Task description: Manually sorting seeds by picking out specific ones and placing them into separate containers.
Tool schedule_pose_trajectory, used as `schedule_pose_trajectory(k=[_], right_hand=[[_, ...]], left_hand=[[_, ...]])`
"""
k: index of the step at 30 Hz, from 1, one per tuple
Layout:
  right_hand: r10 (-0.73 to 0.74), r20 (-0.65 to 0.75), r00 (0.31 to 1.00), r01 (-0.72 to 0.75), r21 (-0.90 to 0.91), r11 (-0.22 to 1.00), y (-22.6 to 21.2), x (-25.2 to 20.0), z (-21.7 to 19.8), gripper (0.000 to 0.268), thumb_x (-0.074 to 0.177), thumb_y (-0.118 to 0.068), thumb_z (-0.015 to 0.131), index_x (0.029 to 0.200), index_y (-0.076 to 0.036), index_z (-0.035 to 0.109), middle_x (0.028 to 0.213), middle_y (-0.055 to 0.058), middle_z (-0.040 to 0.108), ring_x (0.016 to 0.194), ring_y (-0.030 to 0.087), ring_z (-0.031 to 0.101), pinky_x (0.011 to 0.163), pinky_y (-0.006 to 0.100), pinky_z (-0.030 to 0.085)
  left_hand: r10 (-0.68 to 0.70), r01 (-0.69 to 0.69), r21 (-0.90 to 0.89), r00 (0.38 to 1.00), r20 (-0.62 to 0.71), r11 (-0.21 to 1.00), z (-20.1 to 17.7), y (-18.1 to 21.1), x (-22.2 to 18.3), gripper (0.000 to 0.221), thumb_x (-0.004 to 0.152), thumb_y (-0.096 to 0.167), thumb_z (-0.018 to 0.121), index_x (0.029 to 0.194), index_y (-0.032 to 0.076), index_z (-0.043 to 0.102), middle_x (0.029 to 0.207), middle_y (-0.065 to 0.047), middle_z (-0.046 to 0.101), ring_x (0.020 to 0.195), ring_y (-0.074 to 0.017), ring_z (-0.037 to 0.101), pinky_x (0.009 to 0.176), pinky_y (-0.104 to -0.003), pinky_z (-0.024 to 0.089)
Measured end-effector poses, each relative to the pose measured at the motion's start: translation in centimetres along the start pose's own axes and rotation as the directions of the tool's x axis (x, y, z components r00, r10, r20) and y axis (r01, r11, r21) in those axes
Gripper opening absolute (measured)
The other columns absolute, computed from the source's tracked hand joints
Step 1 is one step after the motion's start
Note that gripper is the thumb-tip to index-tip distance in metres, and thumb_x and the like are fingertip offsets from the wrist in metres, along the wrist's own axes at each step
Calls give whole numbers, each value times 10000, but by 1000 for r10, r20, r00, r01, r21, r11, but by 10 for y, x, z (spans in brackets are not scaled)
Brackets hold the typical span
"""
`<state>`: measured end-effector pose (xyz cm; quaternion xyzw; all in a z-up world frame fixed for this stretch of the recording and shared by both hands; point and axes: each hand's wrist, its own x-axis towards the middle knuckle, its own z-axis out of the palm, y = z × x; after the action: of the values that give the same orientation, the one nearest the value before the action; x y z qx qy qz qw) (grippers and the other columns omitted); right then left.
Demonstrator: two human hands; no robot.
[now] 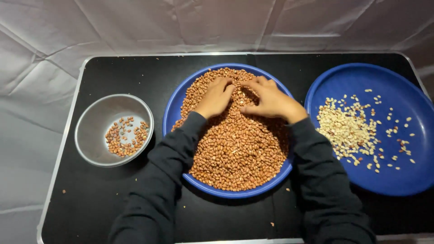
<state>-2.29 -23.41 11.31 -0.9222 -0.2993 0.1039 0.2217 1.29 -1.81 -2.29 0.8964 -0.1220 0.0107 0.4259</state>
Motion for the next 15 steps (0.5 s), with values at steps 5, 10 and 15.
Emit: schedule_pose_trajectory(k=[5, 10, 15], right_hand=[[79, 73, 994, -76, -36, 996, 29, 32, 38, 987, 632, -510, 883, 1490, -213, 497, 1417, 173, 462, 1302, 542, 468, 1100, 616, 415], [-88, 31, 996, 85, 100, 991, 23, 34, 40, 767, 689, -295, 864, 1380, -123, 580, 1259, 267, 620, 1229, 507, 583, 1063, 585, 453], [-72, -92, 993, 100, 341, 935, -1, 32, 31, 711, 732, -42, 781, 1409, -172, 605, 1366, 167, 654, 1315, 413, 571, 1106, 527, 437]], left_hand=[[-97, 108, -281, 994, 56, 954, -12, 26, -8, 553, 1081, 462, 289, 1363, 116, 614, 1449, -222, 547, 1427, -379, 439, 1207, -483, 291], [-401, 382, -709, 904, 151, 593, -21, 53, -13, 622, 1050, 481, 363, 1397, 24, 602, 1564, -308, 414, 1495, -431, 355, 1228, -485, 285], [-373, 390, -884, 885, 281, 259, 14, -11, 4, 519, 1109, 415, 381, 1267, 30, 691, 1164, -287, 724, 1078, -343, 735, 914, -434, 605]])
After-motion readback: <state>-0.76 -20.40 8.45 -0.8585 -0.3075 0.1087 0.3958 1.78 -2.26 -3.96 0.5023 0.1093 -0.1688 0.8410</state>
